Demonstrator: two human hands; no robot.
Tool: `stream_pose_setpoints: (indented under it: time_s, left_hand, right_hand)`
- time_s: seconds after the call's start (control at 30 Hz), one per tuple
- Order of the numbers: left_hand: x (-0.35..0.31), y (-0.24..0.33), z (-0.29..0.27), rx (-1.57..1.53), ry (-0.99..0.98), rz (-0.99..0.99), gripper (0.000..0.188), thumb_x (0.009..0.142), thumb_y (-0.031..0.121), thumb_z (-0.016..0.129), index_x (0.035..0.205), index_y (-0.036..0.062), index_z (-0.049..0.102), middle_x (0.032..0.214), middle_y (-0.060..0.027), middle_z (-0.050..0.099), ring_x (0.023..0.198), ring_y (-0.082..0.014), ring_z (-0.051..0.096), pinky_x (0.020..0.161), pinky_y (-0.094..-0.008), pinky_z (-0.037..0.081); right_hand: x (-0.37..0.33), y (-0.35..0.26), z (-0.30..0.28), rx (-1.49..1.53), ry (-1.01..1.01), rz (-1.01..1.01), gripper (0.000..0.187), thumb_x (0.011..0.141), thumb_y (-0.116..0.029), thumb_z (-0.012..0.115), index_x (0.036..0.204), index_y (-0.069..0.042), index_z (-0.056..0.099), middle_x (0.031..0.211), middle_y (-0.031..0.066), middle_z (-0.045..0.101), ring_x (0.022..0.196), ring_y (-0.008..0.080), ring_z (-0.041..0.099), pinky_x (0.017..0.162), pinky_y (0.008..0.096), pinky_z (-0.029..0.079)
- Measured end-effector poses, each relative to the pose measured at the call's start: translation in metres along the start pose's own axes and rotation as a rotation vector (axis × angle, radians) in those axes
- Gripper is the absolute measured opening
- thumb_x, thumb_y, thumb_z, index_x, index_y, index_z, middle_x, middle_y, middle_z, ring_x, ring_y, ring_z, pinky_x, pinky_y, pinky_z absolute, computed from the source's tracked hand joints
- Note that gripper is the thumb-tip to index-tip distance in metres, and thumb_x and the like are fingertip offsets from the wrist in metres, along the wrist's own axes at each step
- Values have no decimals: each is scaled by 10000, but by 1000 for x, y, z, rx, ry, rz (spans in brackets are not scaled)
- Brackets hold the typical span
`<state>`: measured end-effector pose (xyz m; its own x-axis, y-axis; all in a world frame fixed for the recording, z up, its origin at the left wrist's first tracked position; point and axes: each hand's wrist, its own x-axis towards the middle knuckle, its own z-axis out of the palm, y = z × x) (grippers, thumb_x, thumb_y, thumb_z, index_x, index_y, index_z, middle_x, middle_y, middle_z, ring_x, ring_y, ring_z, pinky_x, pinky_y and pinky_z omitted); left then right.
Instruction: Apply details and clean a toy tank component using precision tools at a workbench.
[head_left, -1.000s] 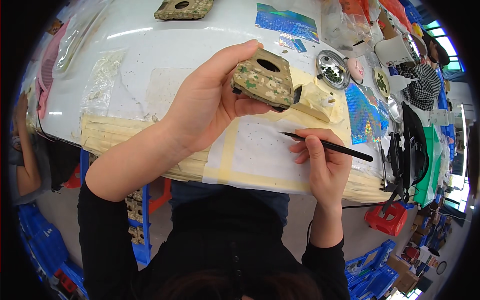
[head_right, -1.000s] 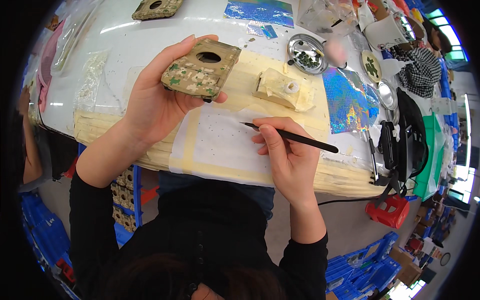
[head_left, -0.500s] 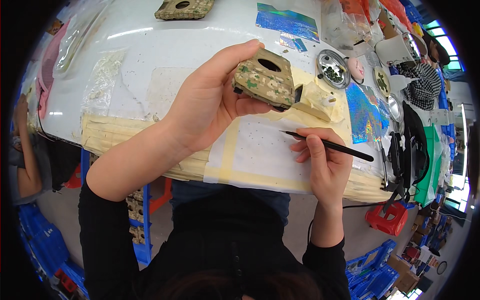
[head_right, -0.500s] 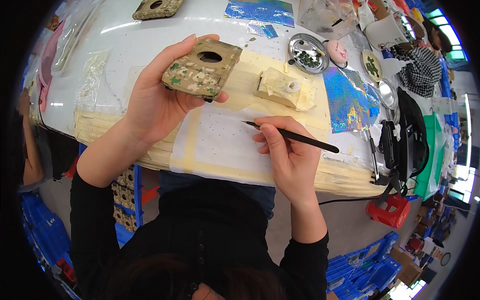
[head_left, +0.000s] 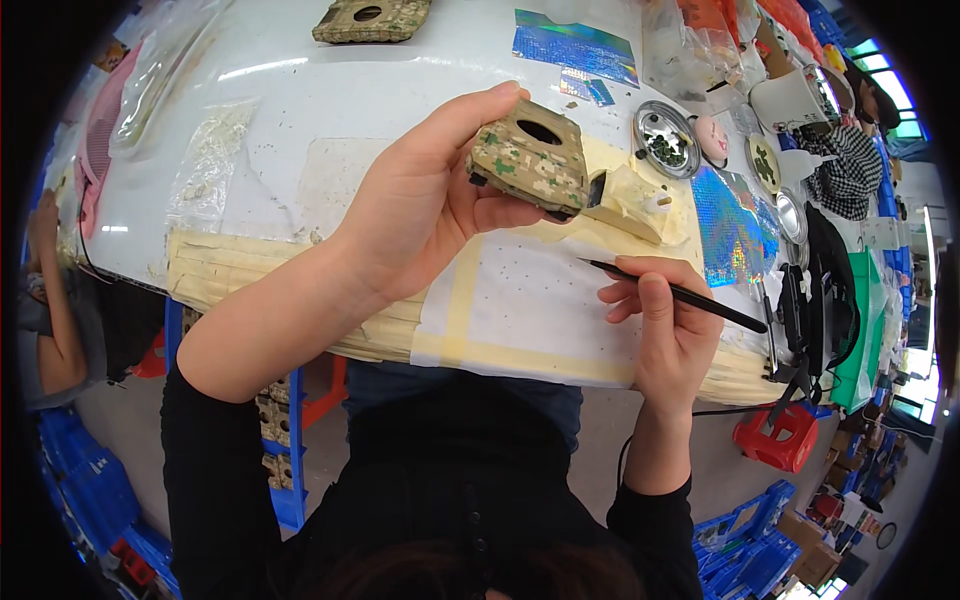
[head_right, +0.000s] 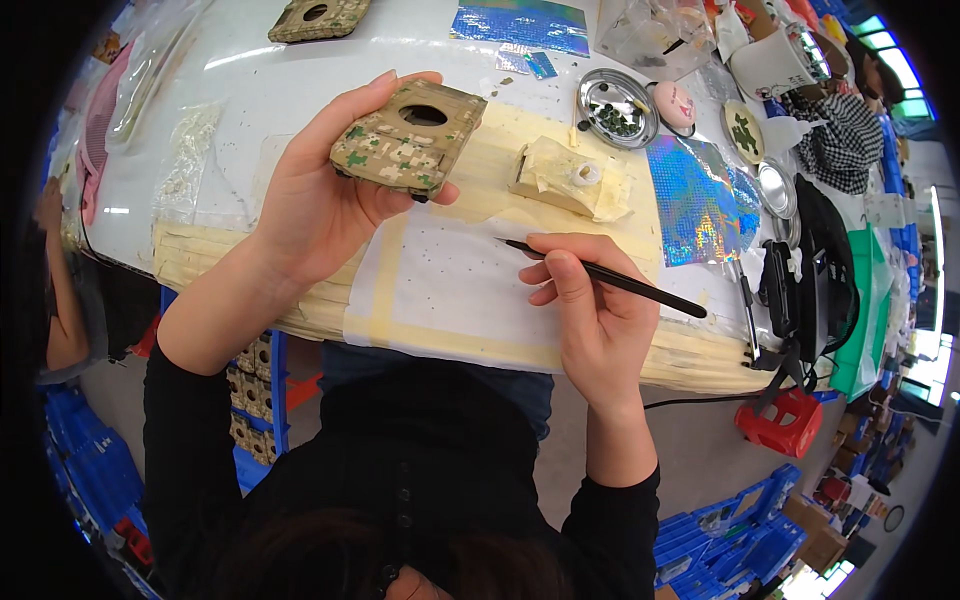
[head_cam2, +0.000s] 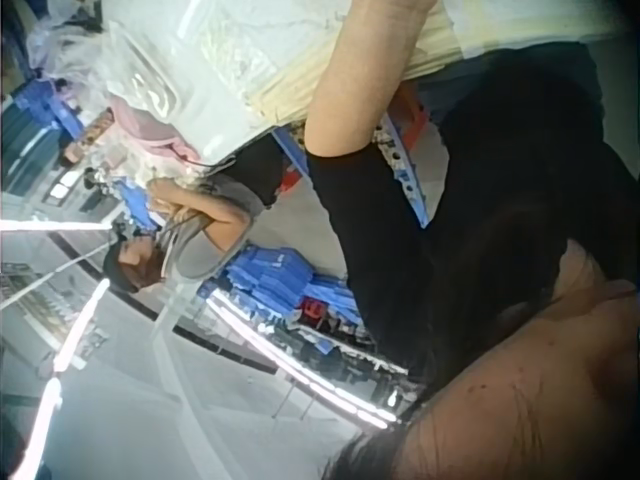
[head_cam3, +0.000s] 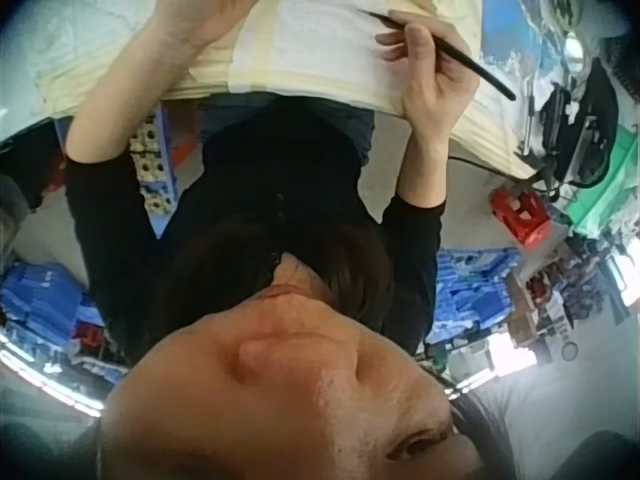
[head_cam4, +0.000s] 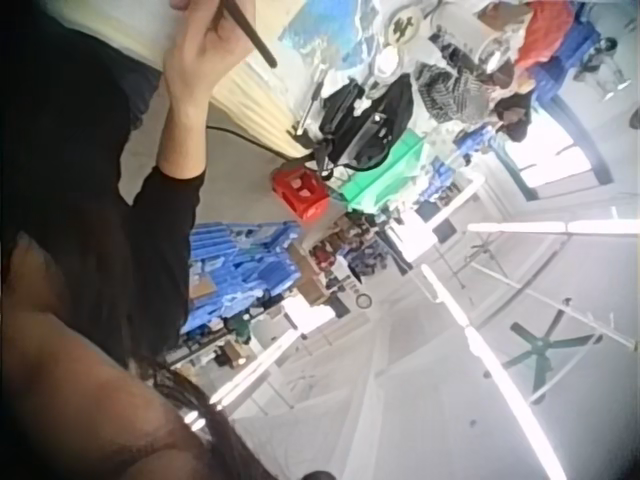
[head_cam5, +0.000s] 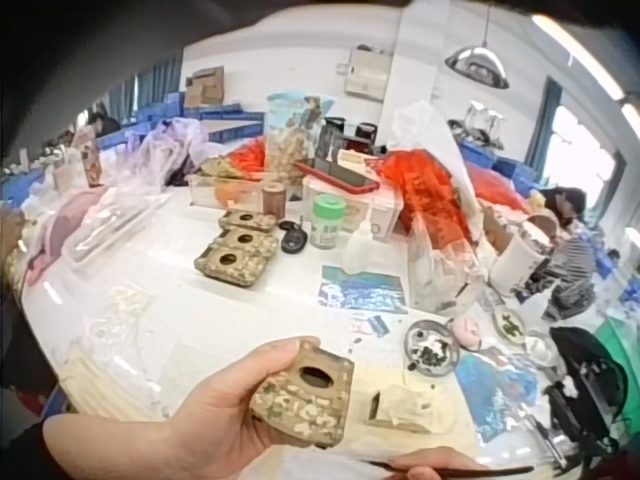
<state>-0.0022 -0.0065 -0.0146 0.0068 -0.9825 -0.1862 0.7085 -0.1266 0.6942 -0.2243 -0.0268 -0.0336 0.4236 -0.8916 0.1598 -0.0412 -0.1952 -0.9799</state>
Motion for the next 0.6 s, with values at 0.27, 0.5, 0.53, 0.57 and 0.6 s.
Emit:
stream_pose_setpoints:
  time_s: [0.27,0.5,0.53,0.57,0.6]
  left_hand:
    - [1,1,2,8,15,-77,464,932,342,446,1214,-24,493,952,-110,645,659,-209,664,544,-227,551]
    - [3,1,-1,-12,-38,-137,481,940,366,425,1208,-27,499,959,-104,646,674,-168,648,559,-261,550]
    - [3,0,-2,-18,-49,-147,484,941,369,422,1210,-26,499,964,-102,646,692,-162,647,564,-265,551]
    - [3,0,-3,-25,-60,-157,487,941,372,420,1212,-25,499,969,-101,647,711,-156,647,569,-269,552]
    - [4,0,-4,-32,-70,-168,490,942,375,418,1214,-24,499,974,-100,647,729,-150,647,575,-274,553]
  right_hand:
    - [26,-47,-8,95,-77,-299,196,928,-111,523,965,64,603,885,146,625,751,192,648,616,264,534]
    - [59,-61,6,89,-276,-358,169,921,-82,530,958,63,608,893,107,623,769,146,639,693,230,535]
    - [60,-60,8,105,-275,-341,169,922,-84,530,956,63,608,893,106,622,770,140,638,695,225,535]
    - [60,-59,9,121,-275,-324,170,923,-85,530,955,63,608,893,104,621,772,134,637,697,220,535]
    - [61,-58,10,146,-276,-320,170,925,-87,528,951,63,607,887,99,617,778,126,636,707,219,539]
